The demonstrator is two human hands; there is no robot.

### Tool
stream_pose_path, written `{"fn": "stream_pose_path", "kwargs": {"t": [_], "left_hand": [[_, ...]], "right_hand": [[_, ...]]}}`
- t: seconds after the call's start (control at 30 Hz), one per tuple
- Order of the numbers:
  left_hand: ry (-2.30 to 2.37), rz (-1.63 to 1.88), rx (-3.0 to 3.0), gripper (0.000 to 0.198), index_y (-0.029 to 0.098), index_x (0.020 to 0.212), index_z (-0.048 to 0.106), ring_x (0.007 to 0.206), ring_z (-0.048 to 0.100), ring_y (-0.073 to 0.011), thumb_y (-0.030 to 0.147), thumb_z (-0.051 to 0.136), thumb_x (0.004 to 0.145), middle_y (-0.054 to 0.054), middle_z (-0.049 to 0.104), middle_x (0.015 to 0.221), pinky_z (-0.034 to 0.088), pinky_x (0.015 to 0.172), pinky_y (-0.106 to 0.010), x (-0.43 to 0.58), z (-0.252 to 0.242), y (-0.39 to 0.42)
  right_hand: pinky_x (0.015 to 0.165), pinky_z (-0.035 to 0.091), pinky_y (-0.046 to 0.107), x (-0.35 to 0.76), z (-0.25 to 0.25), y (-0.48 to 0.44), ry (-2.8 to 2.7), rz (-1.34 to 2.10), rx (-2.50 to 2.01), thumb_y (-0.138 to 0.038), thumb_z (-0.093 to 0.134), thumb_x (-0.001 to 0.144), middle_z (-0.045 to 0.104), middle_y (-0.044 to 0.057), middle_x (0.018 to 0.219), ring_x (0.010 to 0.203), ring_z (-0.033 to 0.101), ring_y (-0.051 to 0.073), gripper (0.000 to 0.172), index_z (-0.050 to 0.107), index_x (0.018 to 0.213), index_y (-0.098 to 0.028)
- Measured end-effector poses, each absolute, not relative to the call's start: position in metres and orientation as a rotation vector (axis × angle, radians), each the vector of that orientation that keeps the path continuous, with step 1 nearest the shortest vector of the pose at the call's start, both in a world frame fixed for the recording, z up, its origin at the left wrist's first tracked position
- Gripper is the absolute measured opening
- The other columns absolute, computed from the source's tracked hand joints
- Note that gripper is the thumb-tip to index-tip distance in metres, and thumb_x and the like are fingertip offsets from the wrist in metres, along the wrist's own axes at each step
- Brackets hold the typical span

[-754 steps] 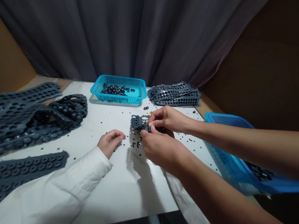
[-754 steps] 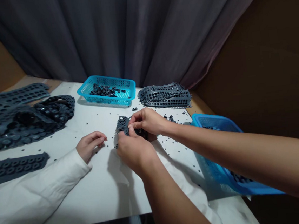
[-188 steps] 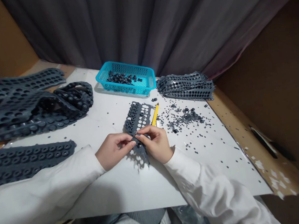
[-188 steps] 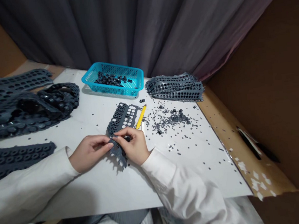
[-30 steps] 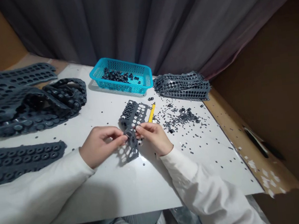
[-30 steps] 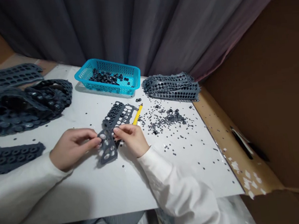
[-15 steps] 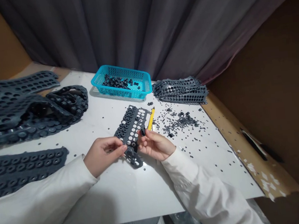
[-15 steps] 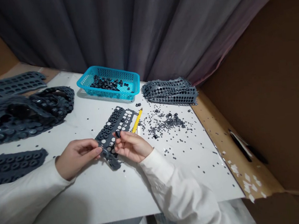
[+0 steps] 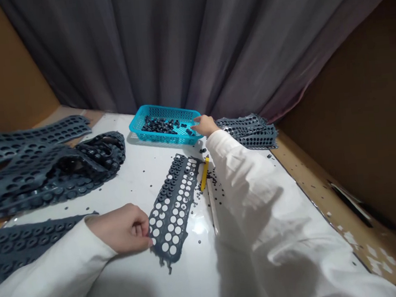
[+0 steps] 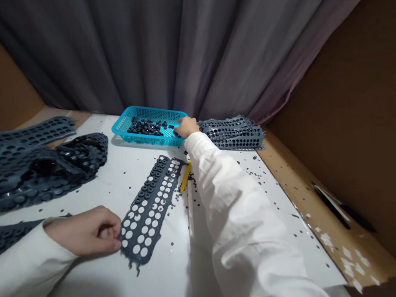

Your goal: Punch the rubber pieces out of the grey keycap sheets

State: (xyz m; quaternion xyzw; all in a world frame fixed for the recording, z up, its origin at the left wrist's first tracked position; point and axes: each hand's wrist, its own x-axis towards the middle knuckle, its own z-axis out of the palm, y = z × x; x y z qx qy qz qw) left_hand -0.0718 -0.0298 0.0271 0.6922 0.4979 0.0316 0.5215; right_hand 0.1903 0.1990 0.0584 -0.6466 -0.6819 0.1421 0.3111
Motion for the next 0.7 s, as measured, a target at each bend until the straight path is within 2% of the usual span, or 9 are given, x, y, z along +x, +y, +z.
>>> {"fn": "stream_pose_path", "kwargs": {"t": [0.1,0.2,0.27,0.43,0.57,0.63,0.7], "left_hand": [[1.34,0.122,1.746,0.028,0.018,0.051,0.059,0.042,0.046,-0.0113,0.045,0.064,0.059,0.003,0.054,0.045,0.029,0.042,-0.02,-0.078,0.024,-0.026],[1.449,0.181,1.851,0.031,0.018,0.06,0.06,0.047,0.048,-0.0131,0.049,0.062,0.061,0.002,0.055,0.051,0.031,0.046,-0.022,-0.074,0.023,-0.022],[1.492,0.272,1.922,0.032,0.017,0.072,0.061,0.055,0.051,-0.0148,0.048,0.061,0.063,0.001,0.056,0.06,0.036,0.051,-0.023,-0.065,0.022,-0.02],[1.491,0.56,2.029,0.036,0.015,0.095,0.058,0.073,0.055,-0.0193,0.039,0.059,0.069,-0.007,0.057,0.088,0.044,0.069,-0.032,-0.044,0.009,-0.016],[1.498,0.885,1.817,0.057,0.016,0.116,0.049,0.102,0.052,-0.0265,0.044,0.063,0.068,-0.012,0.051,0.118,0.041,0.088,-0.041,-0.037,0.004,-0.007],[1.364,0.905,1.528,0.06,0.014,0.117,0.049,0.105,0.053,-0.0281,0.045,0.064,0.068,-0.014,0.054,0.118,0.042,0.088,-0.043,-0.03,0.007,-0.001],[1.104,0.804,1.266,0.053,0.01,0.111,0.055,0.098,0.058,-0.0278,0.044,0.064,0.07,-0.015,0.062,0.107,0.044,0.085,-0.042,-0.021,0.011,0.004]], "right_hand": [[0.089,0.038,0.041,0.189,0.055,0.167,-1.893,0.201,-1.552,-0.016,0.061,0.071,0.059,0.015,0.108,0.1,0.052,0.026,0.022,0.067,0.092,-0.01],[0.072,0.043,0.031,0.188,0.04,0.12,-2.203,0.287,-1.264,-0.021,0.06,0.074,0.064,0.008,0.08,0.072,0.056,0.017,0.013,0.067,0.081,-0.013],[0.064,0.042,0.028,0.187,0.022,0.093,-2.359,0.441,-1.231,-0.026,0.066,0.071,0.063,0.006,0.073,0.063,0.054,0.014,0.015,0.068,0.079,-0.013],[0.065,0.042,0.025,0.183,-0.007,0.069,-2.282,0.49,-1.2,-0.017,0.065,0.073,0.06,0.006,0.075,0.065,0.054,0.012,0.007,0.069,0.077,-0.013],[0.065,0.045,0.026,0.183,0.011,0.063,-2.057,0.622,-1.098,-0.023,0.065,0.074,0.064,0.006,0.075,0.066,0.056,0.013,0.012,0.07,0.081,-0.015],[0.065,0.046,0.027,0.181,0.023,0.055,-1.977,0.711,-1.023,-0.025,0.065,0.075,0.065,0.006,0.078,0.069,0.058,0.014,0.014,0.07,0.083,-0.016],[0.066,0.048,0.027,0.179,0.029,0.044,-1.926,0.776,-0.958,-0.026,0.064,0.076,0.066,0.006,0.08,0.072,0.059,0.014,0.015,0.07,0.085,-0.017]]}}
